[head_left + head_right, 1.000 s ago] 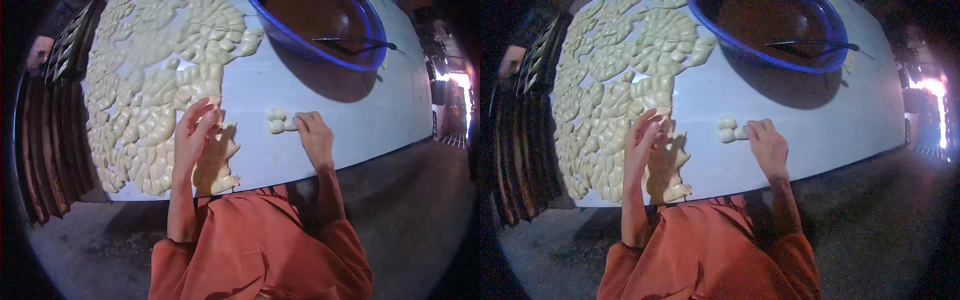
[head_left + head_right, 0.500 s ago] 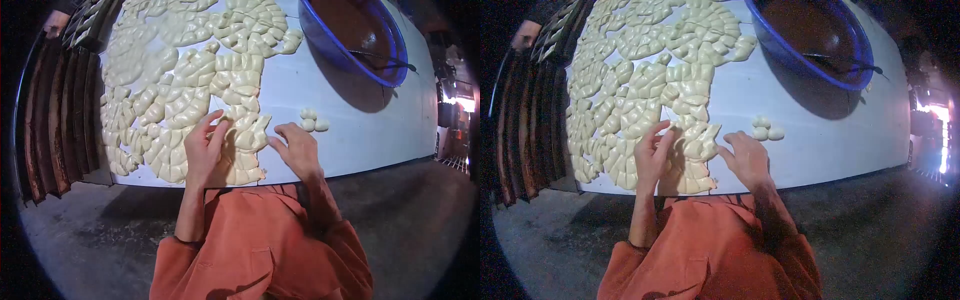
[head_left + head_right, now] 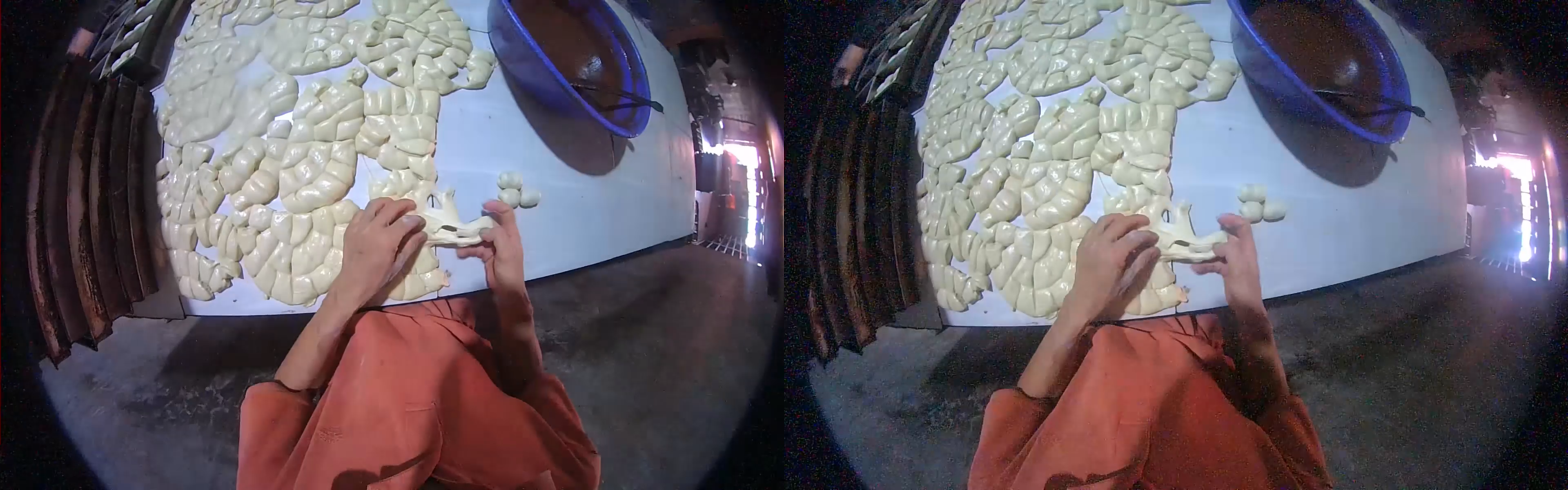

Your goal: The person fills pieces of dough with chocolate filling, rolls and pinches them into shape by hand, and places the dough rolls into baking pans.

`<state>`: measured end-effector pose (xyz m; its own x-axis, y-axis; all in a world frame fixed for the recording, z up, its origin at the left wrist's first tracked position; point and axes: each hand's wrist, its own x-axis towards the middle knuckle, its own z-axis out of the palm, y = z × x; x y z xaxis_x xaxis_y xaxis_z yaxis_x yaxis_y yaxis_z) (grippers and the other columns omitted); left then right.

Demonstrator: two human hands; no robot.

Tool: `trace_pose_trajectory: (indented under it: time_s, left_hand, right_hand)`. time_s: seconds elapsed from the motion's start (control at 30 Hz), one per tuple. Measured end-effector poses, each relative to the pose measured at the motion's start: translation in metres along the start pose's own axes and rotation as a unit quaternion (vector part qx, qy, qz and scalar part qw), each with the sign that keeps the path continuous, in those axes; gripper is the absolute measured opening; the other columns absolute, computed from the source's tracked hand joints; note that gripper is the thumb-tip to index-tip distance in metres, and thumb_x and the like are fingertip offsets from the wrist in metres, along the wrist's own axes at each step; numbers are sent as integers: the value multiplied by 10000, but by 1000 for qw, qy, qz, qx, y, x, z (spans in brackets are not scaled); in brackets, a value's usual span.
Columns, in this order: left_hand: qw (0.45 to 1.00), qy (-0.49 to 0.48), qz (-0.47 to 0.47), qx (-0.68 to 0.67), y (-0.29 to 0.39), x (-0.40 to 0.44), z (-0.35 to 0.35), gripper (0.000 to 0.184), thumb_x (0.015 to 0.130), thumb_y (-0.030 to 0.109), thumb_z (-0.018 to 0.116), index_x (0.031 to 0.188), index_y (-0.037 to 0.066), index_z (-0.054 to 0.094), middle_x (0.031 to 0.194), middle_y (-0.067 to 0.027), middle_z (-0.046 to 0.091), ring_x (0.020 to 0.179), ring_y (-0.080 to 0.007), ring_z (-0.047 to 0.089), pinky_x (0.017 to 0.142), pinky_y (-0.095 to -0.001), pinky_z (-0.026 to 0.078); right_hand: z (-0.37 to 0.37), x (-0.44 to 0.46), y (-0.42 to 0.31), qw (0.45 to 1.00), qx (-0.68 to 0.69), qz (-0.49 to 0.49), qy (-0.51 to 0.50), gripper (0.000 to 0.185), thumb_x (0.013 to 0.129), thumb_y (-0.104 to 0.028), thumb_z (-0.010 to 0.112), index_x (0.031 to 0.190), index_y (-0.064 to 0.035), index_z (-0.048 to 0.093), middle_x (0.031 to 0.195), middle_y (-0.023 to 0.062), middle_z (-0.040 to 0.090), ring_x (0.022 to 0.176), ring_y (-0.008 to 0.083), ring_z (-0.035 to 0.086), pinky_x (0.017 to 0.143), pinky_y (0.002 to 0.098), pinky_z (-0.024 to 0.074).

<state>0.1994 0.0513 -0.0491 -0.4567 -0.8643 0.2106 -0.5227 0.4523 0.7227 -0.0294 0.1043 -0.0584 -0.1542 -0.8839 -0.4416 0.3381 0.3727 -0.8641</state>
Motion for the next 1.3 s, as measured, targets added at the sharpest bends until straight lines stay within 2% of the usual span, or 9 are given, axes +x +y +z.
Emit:
trace_pose_trajectory:
  time_s: [0.13, 0.2, 0.33, 0.47, 0.6, 0.77, 0.93, 1.1, 1.3]
  left_hand:
    - [1000, 5, -6, 11, 4, -1, 3, 357, 779, 255, 765, 1086, 102, 668, 1164, -55, 633, 1090, -278, 573, 884, -414, 448]
    - [999, -12, 12, 33, 11, 2, 3, 422, 776, 269, 768, 1145, 110, 641, 1229, -73, 594, 1163, -291, 526, 927, -453, 416]
    - [991, -69, 60, 97, 8, 14, 30, 614, 763, 295, 778, 1311, 135, 551, 1427, -120, 457, 1382, -331, 357, 1068, -567, 303]
    - [985, -50, 84, 146, 3, 25, 52, 376, 821, 228, 713, 1186, 148, 670, 1350, -82, 538, 1374, -289, 386, 1101, -559, 266]
    - [975, -100, 95, 174, 4, 26, 47, 145, 794, 238, 716, 930, 205, 755, 1337, -14, 565, 1345, -224, 431, 1101, -559, 268]
    - [982, -72, 58, 164, 6, 22, 49, 309, 763, 308, 760, 1055, 219, 710, 1405, -36, 526, 1364, -253, 423, 1108, -597, 242]
    - [995, -98, -19, -20, 53, 47, 31, 968, 717, 449, 819, 1511, 132, 364, 1497, -202, 396, 1406, -372, 342, 1119, -649, 163]
    - [925, -92, -205, -306, 76, 76, 51, 271, 877, 184, 755, 1046, -27, 728, 852, -46, 736, 798, -64, 626, 725, -219, 498]
    - [882, -69, -237, -403, 75, 75, 79, 375, 938, 147, 687, 1244, -56, 610, 963, -95, 733, 875, -110, 652, 787, -252, 524]
  right_hand:
    - [8, 5, -4, 996, 26, 74, -32, 311, 904, -196, 681, 1140, -31, 563, 1037, 48, 581, 856, 140, 620, 689, 299, 531]
    - [12, 2, -3, 904, -415, -99, -20, 301, 858, -172, 749, 1080, -44, 591, 1071, 55, 581, 814, 107, 572, 677, 264, 491]
    - [4, 4, -6, 882, -465, -63, -35, 333, 847, -173, 746, 1113, -50, 588, 937, 145, 689, 801, 230, 687, 719, 331, 548]
    - [1, 10, -6, 895, -425, -133, -37, 213, 872, -149, 697, 1043, -37, 639, 880, 141, 710, 752, 209, 698, 682, 317, 539]
    - [-21, 10, -15, 978, -110, 96, -146, 185, 814, -81, 718, 973, -3, 664, 718, 48, 636, 628, 105, 573, 566, 271, 469]
    - [-51, -9, -58, 952, 143, -41, -268, 172, 864, -15, 637, 1029, 33, 629, 840, 107, 645, 646, 137, 606, 526, 226, 455]
    - [-51, 3, -76, 987, 117, 70, -88, 404, 959, -59, 584, 1344, 31, 502, 1149, 167, 634, 920, 223, 686, 791, 355, 617]
    - [-48, 15, -68, 995, -14, 18, -99, 278, 974, -87, 603, 1225, 29, 567, 1059, 123, 691, 884, 169, 702, 594, 235, 590]
    - [-62, 26, -70, 975, -184, -126, 12, 241, 926, -54, 665, 1146, 15, 594, 1041, 73, 673, 914, 121, 651, 720, 232, 554]
